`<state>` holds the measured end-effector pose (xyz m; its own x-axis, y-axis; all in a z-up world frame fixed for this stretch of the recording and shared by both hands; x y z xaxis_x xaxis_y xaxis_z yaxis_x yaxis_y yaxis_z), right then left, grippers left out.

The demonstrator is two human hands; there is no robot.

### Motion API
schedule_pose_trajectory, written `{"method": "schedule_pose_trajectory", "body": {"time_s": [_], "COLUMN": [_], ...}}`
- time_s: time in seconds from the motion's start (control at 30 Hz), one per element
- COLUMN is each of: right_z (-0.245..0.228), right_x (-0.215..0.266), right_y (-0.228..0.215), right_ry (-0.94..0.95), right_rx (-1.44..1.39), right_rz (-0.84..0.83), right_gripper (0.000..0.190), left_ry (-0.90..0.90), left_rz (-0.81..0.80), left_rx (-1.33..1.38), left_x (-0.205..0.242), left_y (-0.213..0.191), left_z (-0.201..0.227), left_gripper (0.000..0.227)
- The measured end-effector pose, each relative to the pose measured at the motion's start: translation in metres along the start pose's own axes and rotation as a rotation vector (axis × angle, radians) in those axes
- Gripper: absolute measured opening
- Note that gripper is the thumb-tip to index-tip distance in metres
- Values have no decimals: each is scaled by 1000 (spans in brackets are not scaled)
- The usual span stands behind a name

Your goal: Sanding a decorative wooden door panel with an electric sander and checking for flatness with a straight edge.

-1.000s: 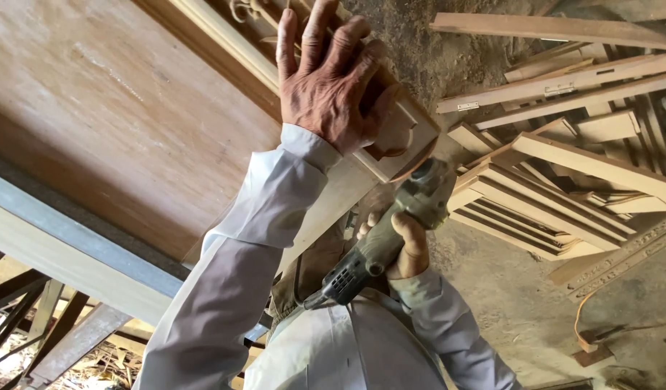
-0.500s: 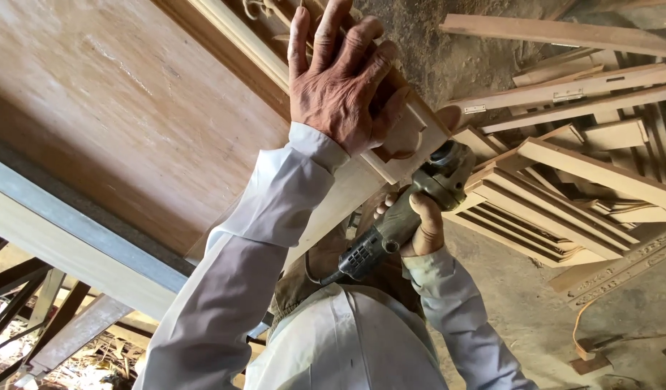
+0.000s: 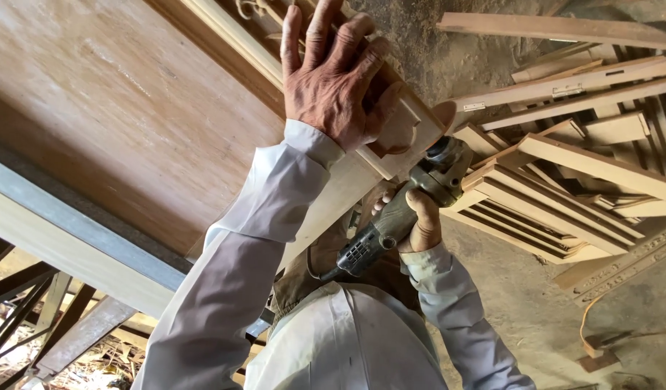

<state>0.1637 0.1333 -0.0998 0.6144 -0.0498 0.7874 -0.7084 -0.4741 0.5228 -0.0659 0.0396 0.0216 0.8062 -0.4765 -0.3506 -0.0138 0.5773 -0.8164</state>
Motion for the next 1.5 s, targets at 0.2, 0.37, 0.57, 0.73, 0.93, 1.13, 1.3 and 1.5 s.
{"method": "schedule_pose_trajectory", "body": {"time_s": [0.2,0.37,0.57,0.73,0.93,1.13,1.3,1.5], "right_z": [4,2,10,24,30,56,45,39], "right_x": [11,13,21,28,46,53,53,53], "right_y": [-1,-12,-7,-14,14,-8,-12,-8], "right_ry": [-31,-11,-47,-15,-86,-2,-37,-46], "right_rx": [-8,33,20,55,92,58,15,85], "right_rz": [0,78,-3,36,11,111,154,122], "right_gripper": [29,33,34,33,34,33,33,28], "left_ry": [7,6,13,3,-57,-104,-104,-110], "left_rz": [15,20,21,9,-116,-231,-321,-277], "left_rx": [23,5,11,10,-74,-121,-118,-39], "left_x": [-2,-1,-2,-1,2,3,3,5], "left_y": [-4,-3,-3,-1,19,32,44,39], "left_z": [2,2,3,1,-9,-13,-15,-12], "left_gripper": [43,42,43,43,58,60,65,68]}}
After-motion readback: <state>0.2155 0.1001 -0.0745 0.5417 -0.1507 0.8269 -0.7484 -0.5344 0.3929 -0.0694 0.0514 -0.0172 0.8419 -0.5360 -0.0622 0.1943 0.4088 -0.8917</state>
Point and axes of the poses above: each hand's wrist, its own x-axis away from the middle knuckle, its own y-axis out of the palm, z = x × y, the point moved 8 cm from there along -x, towards the middle knuckle, and after that the axes turned 4 degrees about z, right-handed, at the moved point
